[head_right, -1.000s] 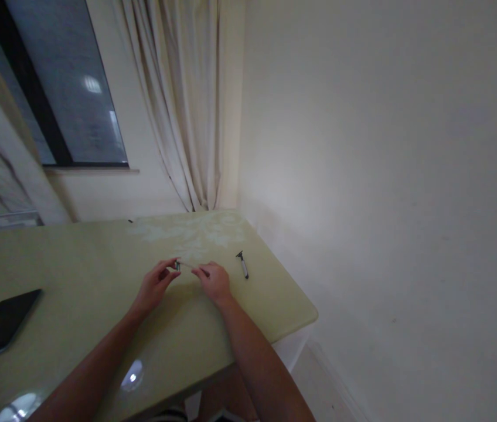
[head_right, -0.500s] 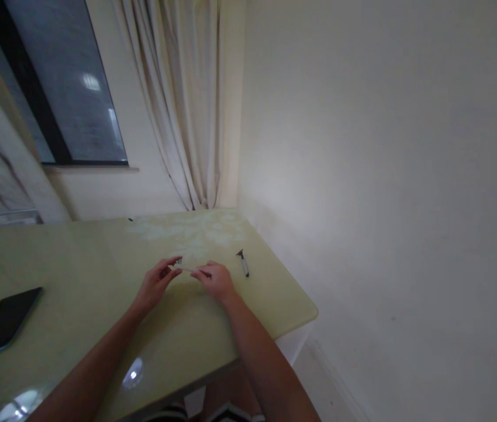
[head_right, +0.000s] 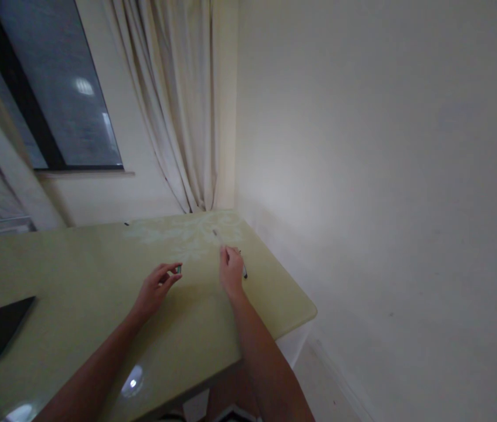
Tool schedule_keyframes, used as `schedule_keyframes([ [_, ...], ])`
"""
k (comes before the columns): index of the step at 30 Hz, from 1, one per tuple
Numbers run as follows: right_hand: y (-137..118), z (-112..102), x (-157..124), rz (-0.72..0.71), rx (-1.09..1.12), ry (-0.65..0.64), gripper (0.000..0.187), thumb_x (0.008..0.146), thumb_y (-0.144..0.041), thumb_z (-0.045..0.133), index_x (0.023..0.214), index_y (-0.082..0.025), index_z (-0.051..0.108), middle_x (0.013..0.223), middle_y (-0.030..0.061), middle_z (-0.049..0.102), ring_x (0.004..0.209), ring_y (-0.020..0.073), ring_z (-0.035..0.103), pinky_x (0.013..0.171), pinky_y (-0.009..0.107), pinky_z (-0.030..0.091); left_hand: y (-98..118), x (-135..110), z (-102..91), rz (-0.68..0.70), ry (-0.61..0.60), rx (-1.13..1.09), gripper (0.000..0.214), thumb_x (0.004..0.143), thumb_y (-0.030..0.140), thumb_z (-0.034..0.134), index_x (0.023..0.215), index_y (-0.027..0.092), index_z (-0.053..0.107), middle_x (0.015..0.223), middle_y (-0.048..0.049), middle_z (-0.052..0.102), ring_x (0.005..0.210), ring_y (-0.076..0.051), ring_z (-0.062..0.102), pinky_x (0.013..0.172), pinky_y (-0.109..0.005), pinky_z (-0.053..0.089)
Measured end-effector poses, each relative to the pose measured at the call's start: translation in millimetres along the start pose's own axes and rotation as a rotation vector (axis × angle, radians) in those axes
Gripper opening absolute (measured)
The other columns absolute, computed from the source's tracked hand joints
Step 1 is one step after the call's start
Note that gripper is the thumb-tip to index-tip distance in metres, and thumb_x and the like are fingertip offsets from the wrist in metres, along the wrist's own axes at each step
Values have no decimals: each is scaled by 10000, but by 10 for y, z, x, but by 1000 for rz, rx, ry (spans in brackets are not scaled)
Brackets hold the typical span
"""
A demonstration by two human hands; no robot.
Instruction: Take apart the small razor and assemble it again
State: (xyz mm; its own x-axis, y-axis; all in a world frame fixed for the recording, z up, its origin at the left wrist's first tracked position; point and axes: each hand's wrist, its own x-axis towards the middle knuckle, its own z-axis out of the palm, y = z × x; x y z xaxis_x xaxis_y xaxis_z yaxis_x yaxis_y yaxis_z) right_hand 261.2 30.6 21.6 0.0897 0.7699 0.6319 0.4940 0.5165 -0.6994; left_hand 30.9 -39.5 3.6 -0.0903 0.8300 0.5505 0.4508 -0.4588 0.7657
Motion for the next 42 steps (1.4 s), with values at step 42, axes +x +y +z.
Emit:
schedule_keyframes([
  [42,416,-605,-13,47,-718,-305,246,1010,-357,556,1084,-185,715,1108,123,717,1083,254,620,940,335,431,244,478,1298,-233,-287,450,364,844,437,696,1130,230,785,1099,-83,744,946,-222,688,906,-349,484],
])
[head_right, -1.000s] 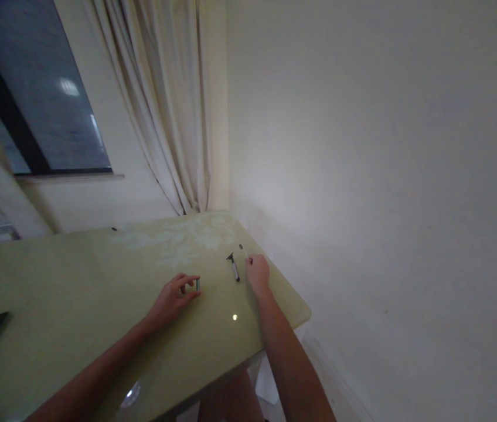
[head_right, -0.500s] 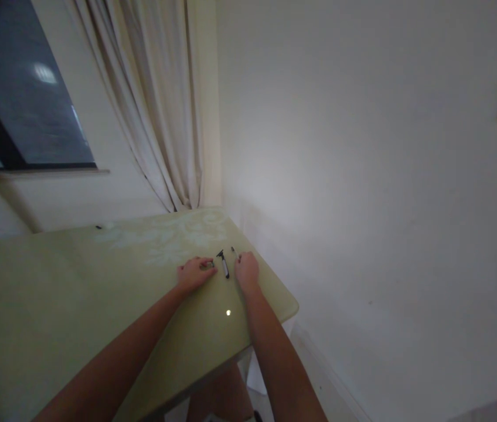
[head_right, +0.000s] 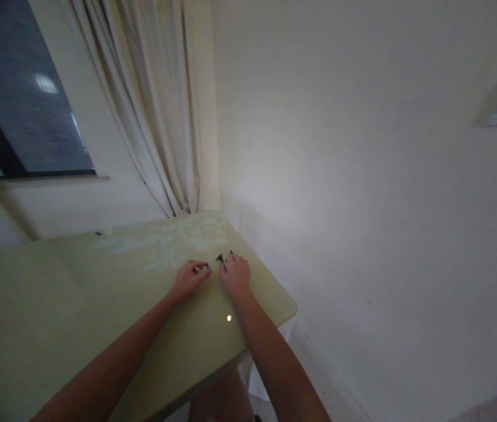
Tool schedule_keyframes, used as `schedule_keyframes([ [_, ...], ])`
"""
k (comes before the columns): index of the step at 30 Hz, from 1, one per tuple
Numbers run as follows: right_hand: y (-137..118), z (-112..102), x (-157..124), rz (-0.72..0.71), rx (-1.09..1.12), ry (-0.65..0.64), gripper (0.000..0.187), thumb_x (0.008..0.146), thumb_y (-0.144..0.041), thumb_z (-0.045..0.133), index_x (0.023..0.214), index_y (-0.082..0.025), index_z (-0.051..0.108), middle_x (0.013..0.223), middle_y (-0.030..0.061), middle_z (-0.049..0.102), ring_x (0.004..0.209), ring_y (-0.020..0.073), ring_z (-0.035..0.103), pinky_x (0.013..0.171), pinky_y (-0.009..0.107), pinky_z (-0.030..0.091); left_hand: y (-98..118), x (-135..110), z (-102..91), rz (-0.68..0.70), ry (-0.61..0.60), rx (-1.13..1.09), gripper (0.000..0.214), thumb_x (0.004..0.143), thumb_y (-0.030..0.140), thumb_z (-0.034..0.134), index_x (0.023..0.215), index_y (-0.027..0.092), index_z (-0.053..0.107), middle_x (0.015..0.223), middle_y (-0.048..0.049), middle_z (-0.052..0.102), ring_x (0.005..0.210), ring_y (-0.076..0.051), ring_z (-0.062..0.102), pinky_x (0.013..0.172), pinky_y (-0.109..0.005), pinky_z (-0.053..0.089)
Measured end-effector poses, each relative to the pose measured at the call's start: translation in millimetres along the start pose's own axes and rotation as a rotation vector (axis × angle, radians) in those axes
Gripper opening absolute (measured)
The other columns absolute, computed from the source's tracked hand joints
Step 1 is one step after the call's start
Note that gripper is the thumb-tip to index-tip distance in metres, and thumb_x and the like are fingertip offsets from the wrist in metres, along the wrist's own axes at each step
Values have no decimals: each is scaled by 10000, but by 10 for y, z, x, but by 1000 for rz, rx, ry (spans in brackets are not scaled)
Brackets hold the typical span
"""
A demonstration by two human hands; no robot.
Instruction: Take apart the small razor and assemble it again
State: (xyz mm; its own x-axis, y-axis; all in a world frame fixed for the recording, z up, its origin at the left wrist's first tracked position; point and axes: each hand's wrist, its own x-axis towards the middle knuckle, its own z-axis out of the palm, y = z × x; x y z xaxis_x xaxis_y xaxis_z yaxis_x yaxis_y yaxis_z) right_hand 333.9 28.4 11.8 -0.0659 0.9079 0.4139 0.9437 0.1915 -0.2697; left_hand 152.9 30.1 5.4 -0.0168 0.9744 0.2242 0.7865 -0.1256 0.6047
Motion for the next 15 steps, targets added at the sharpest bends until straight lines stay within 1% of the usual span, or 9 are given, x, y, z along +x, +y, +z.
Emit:
schedule_keyframes([
  [2,-14,28,-10,-9,-24,-31,249,1004,-367,568,1084,-181,712,1111,128,720,1083,261,627,930,343,434,-179,-34,-157,26,7,-9,378,837,445,691,1127,221,782,1076,-73,737,900,-201,681,855,-314,496],
  [4,-14,49,-14,2,-35,-62,231,1004,-338,563,1082,-179,711,1102,129,726,1063,259,643,908,340,440,-471,-104,-398,57,21,18,387,831,472,670,1113,234,785,1048,-64,733,895,-212,678,837,-327,496],
  [6,-10,58,-9,24,-16,-99,204,1000,-297,560,1070,-183,714,1083,120,735,1010,242,664,864,322,447,-821,-215,-691,22,45,68,387,831,495,643,1106,262,786,1057,-56,733,918,-228,683,849,-349,496],
  [8,-15,55,3,38,40,-139,178,991,-273,575,1050,-188,719,1060,102,742,955,219,677,813,297,448,-1147,-358,-982,-58,73,130,411,827,518,628,1127,282,780,1080,-57,736,959,-253,686,858,-375,496],
  [10,-56,46,24,34,120,-161,146,976,-252,604,1020,-186,727,1029,84,747,921,199,681,783,274,443,-1387,-509,-1209,-125,97,203,437,828,544,616,1154,300,775,1129,-65,739,1027,-294,678,900,-427,484],
  [12,-166,42,48,8,206,-159,119,962,-225,628,990,-176,732,988,72,749,895,181,679,778,258,438,-1524,-632,-1338,-157,98,245,452,818,554,619,1158,303,780,1180,-86,738,1122,-345,649,939,-476,465],
  [15,-503,77,66,-55,322,-156,98,950,-222,653,956,-173,737,932,54,749,838,162,667,761,246,430,-1601,-710,-1381,-155,62,237,465,804,563,619,1137,290,794,1227,-109,731,1185,-382,623,957,-504,456],
])
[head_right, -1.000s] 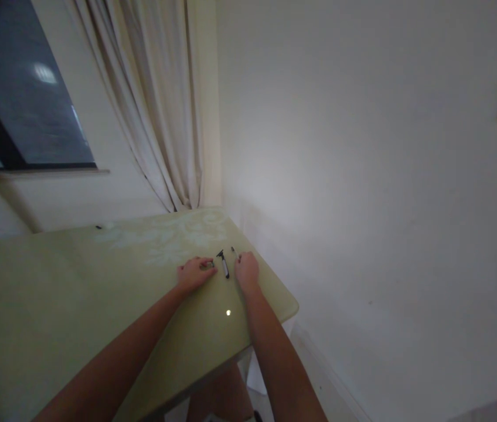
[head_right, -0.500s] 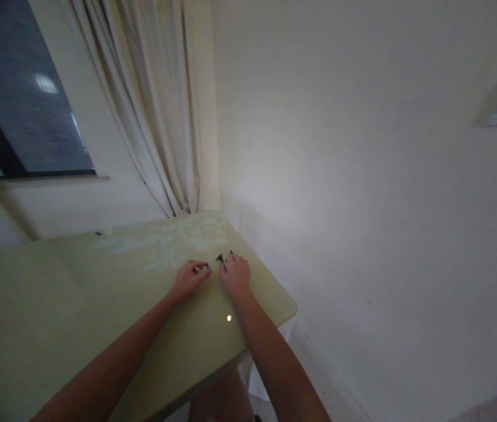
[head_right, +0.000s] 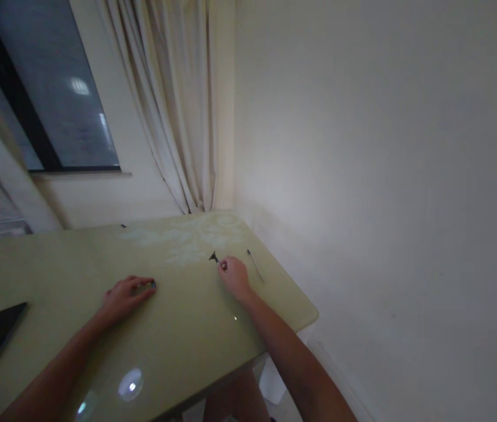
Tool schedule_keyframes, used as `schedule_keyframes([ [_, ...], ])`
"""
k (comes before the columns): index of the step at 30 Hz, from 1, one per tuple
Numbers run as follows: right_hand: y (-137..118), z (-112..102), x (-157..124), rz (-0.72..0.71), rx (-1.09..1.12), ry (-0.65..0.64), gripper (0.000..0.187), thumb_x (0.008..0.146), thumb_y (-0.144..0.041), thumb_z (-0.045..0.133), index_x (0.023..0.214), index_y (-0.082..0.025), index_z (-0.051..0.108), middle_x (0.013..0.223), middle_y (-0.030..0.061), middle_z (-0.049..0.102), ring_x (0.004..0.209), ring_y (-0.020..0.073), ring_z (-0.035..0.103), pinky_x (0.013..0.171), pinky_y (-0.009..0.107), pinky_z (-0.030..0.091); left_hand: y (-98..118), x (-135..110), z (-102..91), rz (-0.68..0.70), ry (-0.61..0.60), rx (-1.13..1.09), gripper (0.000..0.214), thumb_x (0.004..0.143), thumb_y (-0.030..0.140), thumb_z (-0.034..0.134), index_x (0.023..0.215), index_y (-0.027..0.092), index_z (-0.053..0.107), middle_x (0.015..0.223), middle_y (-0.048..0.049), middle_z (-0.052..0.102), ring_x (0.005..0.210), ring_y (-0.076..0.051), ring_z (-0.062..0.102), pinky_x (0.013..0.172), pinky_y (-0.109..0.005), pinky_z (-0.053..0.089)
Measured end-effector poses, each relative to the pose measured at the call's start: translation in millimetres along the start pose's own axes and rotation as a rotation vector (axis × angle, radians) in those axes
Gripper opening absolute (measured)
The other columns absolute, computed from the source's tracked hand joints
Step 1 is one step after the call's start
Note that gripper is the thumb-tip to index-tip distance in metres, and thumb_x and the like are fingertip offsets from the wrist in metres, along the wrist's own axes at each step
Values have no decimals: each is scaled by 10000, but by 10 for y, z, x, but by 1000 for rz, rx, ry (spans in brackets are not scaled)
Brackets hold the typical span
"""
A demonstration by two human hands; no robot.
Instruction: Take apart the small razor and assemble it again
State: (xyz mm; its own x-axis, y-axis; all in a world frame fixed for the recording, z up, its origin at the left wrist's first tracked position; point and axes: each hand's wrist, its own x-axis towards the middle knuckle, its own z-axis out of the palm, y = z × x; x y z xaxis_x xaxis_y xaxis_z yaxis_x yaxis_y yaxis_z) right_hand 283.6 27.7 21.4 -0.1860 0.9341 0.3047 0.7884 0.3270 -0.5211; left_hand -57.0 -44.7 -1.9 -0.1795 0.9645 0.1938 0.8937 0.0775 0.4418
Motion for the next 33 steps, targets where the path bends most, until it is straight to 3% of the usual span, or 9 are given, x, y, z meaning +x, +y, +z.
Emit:
schedule_keyframes([
  [6,-858,586,34,-51,82,-62,112,953,-249,643,989,-180,724,930,58,741,858,178,660,768,261,433,-141,54,14,54,-37,-103,518,799,555,593,1141,223,794,1125,-99,738,1029,-306,687,905,-392,516],
  [9,-1162,839,20,-24,104,-95,120,956,-242,621,1009,-177,707,949,71,736,882,190,666,781,272,450,-241,39,-7,93,-11,-170,557,780,574,595,1122,185,799,1053,-107,735,960,-285,697,899,-366,534],
  [13,-1350,1004,-29,-11,81,-125,134,963,-230,588,1034,-175,687,1005,94,733,933,216,675,802,294,472,-279,18,-11,112,0,-192,551,786,563,606,1150,196,797,1038,-113,731,956,-282,695,909,-384,539],
  [18,-1383,1058,-80,-24,58,-126,192,987,-290,575,1121,-179,656,1086,122,719,991,251,674,831,328,483,-242,33,0,98,-23,-134,566,807,581,584,1190,219,791,1064,-104,734,990,-286,688,931,-384,525],
  [22,-1116,832,-2,-26,61,-94,296,1008,-409,568,1166,-171,646,1052,124,714,965,246,675,851,334,482,-249,35,-2,100,-23,-131,600,810,613,569,1193,207,788,1091,-111,731,1003,-289,689,924,-379,522],
  [26,-414,237,93,67,-119,21,232,991,-296,580,1169,-173,662,1142,139,683,1013,235,661,877,322,465,-275,50,14,111,-32,-175,642,803,618,577,1253,197,756,1089,-114,735,991,-292,690,926,-396,525],
  [29,184,-207,75,132,-331,107,282,952,-283,622,1198,-151,655,1214,196,640,1163,303,595,935,367,442,-278,68,27,116,-31,-196,624,813,601,562,1258,205,747,1090,-107,742,979,-291,690,912,-394,530],
  [33,615,-425,14,267,-385,76,302,948,-237,588,1228,-131,628,1206,208,645,1128,311,609,878,355,445,-284,83,27,107,-50,-184,583,813,587,553,1205,213,767,1110,-109,746,978,-293,692,894,-383,533],
])
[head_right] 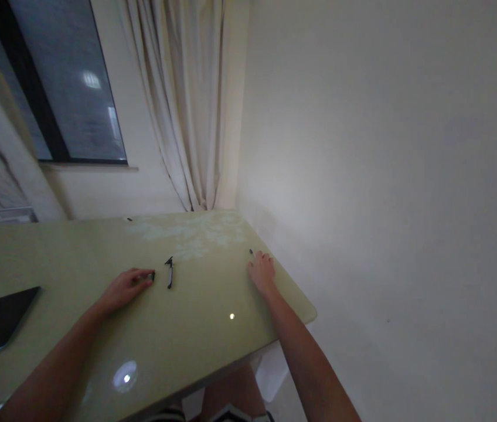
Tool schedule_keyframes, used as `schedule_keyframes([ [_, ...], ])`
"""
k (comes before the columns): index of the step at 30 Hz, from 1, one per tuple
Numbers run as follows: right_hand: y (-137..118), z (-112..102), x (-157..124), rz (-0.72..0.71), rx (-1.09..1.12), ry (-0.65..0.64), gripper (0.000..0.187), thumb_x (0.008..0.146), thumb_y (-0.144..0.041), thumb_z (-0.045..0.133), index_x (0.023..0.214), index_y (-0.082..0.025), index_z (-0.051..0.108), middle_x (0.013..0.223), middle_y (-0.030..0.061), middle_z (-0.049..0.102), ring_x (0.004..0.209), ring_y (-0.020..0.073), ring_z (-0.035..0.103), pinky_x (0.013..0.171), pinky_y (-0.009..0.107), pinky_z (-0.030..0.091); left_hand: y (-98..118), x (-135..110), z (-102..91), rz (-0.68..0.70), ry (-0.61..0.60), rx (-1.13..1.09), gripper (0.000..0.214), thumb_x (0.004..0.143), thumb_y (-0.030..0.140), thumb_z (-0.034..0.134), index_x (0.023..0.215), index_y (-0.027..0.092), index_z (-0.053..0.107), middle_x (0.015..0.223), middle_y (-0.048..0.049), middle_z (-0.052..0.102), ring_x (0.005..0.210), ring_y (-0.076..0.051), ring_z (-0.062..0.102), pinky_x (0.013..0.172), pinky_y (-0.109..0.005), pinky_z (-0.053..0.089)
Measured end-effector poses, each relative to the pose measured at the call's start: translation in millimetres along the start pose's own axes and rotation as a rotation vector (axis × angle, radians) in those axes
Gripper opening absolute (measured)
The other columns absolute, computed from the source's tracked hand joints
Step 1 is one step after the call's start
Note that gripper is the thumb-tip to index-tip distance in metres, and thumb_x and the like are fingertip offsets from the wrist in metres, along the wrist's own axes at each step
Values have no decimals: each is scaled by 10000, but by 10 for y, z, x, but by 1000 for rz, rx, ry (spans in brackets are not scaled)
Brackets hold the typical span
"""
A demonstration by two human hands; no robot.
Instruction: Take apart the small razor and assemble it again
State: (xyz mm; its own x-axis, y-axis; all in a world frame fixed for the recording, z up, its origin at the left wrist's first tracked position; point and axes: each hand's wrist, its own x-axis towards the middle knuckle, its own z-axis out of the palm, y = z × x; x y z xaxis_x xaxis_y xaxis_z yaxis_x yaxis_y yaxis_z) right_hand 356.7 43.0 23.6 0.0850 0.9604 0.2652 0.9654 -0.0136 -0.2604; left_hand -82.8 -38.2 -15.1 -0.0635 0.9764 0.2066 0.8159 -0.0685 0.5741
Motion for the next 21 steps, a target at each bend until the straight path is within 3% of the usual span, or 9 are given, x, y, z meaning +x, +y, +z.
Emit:
schedule_keyframes([
  [2,-38,51,-8,-10,41,-49,289,935,-139,541,1211,-134,628,1162,182,670,1061,269,638,855,325,440,-12,3,-7,-11,0,-5,574,808,587,554,1199,224,766,1113,-101,748,971,-291,689,887,-379,534],
  [4,-240,120,-44,-73,104,-77,305,903,-74,526,1179,-144,636,1123,151,687,1018,235,649,854,303,436,-22,4,-16,-17,2,-10,580,799,591,555,1196,225,764,1109,-97,750,968,-290,686,877,-374,536],
  [10,-1325,351,-364,-350,316,-140,262,881,-100,568,1123,-171,638,1119,119,684,995,213,650,869,298,461,12,-29,-55,-55,-9,-26,581,786,582,570,1203,221,752,1128,-92,750,987,-293,684,900,-382,538],
  [14,-1874,518,-559,-378,365,-161,270,885,-122,580,1147,-170,619,1134,142,674,1008,255,659,850,335,491,39,-60,-67,-63,-8,-39,599,795,593,571,1229,216,738,1149,-96,750,1003,-293,681,895,-389,544],
  [17,-2038,604,-599,-343,359,-158,318,875,-113,599,1184,-186,601,1154,145,668,1036,270,663,855,348,505,29,-64,-63,-62,12,-36,633,781,608,574,1245,208,732,1144,-98,751,976,-287,683,873,-388,549],
  [21,-1965,544,-541,-317,364,-182,306,893,-195,632,1196,-187,591,1175,151,657,1011,273,671,844,359,513,67,-81,-72,-70,68,-37,665,775,634,553,1230,183,731,1051,-101,758,895,-272,688,806,-367,550],
])
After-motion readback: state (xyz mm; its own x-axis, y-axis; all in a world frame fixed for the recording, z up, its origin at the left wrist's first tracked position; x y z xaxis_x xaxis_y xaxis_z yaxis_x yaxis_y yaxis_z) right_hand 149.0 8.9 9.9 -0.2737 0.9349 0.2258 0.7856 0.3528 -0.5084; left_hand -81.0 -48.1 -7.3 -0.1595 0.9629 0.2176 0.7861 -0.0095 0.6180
